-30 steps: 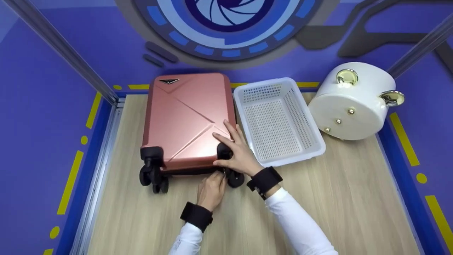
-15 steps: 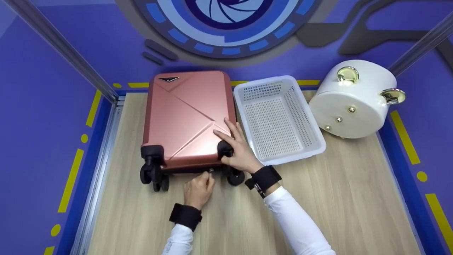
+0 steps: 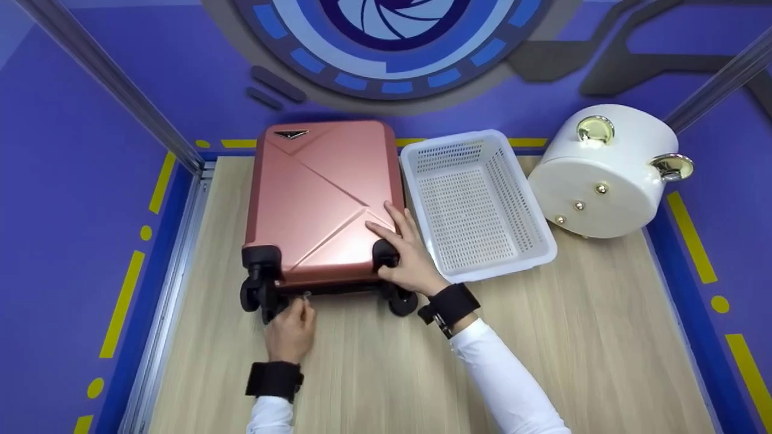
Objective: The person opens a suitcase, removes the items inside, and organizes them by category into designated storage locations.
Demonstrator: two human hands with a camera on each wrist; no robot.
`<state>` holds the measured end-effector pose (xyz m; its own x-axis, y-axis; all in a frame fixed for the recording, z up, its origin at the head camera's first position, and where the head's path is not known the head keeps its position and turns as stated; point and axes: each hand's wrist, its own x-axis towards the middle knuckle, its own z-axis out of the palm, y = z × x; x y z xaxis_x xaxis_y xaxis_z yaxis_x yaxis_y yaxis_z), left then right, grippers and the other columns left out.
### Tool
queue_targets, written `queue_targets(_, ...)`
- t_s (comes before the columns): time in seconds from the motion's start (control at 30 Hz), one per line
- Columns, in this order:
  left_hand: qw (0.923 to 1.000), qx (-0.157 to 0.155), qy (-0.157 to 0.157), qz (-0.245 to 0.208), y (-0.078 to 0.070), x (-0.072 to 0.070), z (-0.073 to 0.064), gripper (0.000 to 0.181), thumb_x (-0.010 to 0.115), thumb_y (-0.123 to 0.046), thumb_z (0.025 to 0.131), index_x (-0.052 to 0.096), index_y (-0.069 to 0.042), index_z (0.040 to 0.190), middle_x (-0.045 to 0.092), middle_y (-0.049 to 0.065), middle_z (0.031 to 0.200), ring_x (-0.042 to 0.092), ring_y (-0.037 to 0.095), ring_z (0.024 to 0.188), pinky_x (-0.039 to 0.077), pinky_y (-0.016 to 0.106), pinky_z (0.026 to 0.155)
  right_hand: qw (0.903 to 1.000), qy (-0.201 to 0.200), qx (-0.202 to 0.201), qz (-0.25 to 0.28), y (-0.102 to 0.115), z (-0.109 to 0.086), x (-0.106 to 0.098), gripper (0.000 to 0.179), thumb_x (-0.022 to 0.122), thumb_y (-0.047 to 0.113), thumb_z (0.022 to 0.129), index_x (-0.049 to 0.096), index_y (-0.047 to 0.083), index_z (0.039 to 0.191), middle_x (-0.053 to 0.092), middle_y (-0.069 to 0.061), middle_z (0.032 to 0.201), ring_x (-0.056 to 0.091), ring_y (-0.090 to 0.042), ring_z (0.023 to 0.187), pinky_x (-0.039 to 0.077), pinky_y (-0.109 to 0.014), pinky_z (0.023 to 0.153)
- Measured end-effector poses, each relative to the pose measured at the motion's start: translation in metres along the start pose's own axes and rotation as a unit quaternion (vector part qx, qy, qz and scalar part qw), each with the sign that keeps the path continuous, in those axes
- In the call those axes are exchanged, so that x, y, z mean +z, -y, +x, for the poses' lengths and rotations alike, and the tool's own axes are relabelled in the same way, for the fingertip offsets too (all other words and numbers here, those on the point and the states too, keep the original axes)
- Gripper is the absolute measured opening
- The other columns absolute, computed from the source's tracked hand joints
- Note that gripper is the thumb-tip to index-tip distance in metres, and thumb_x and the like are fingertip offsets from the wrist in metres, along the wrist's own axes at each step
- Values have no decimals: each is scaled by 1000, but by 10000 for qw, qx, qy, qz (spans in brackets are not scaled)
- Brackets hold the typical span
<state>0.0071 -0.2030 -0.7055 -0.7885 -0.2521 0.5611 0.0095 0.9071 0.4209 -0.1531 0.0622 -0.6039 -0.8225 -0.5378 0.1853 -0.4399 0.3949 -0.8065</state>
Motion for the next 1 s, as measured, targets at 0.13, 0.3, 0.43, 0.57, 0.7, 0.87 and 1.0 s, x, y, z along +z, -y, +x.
queue_targets(0.13,9984,-531,128,158,8,-29,13,28,69,-15,96,56,-10,72,55,14,52,57,45,44,41,60,42,10000,-41,21,-49,-3,-1,0,90,78,7,76,60,19,163,21,-15,189,7,-63,172,26,-82,131)
queue_targets(0.3,9974,-567,313,327,44,-37,11,51,64,-34,103,51,-12,59,53,14,48,52,42,39,37,63,42,10000,-32,-32,-29,-2,-2,2,91,77,6,76,58,17,164,19,-18,189,6,-65,171,26,-82,131)
queue_targets(0.43,9982,-414,133,406,81,-25,3,62,64,-50,104,43,-17,57,44,8,45,42,33,36,30,59,38,9999,11,-21,97,2,-1,3,92,77,3,75,57,17,165,17,-19,188,1,-63,172,28,-82,131)
queue_targets(0.57,9962,-798,103,343,75,-39,16,55,70,-38,97,47,-10,56,53,19,48,52,47,40,34,65,41,9999,-11,34,139,4,-1,5,94,76,1,74,56,17,165,18,-18,188,0,-63,173,32,-82,128)
queue_targets(0.7,9863,-1522,586,254,68,-56,41,27,71,-21,89,58,-3,74,67,32,68,65,62,61,43,74,53,10000,-1,-25,12,5,-1,6,94,76,2,74,55,18,165,18,-19,188,1,-65,171,37,-81,126)
queue_targets(0.87,9706,-1917,1452,126,71,-64,68,16,70,-5,86,60,-5,99,73,35,90,70,63,78,48,76,64,9999,-24,-117,-49,2,-1,6,94,76,3,74,55,17,164,19,-20,187,2,-66,171,37,-82,125)
queue_targets(1.0,9639,-2046,1702,84,69,-65,71,19,68,-3,89,62,-8,106,74,33,98,71,61,82,50,75,65,9997,-28,-227,-37,-2,0,5,92,75,6,74,56,17,164,20,-22,187,3,-68,170,31,-85,126)
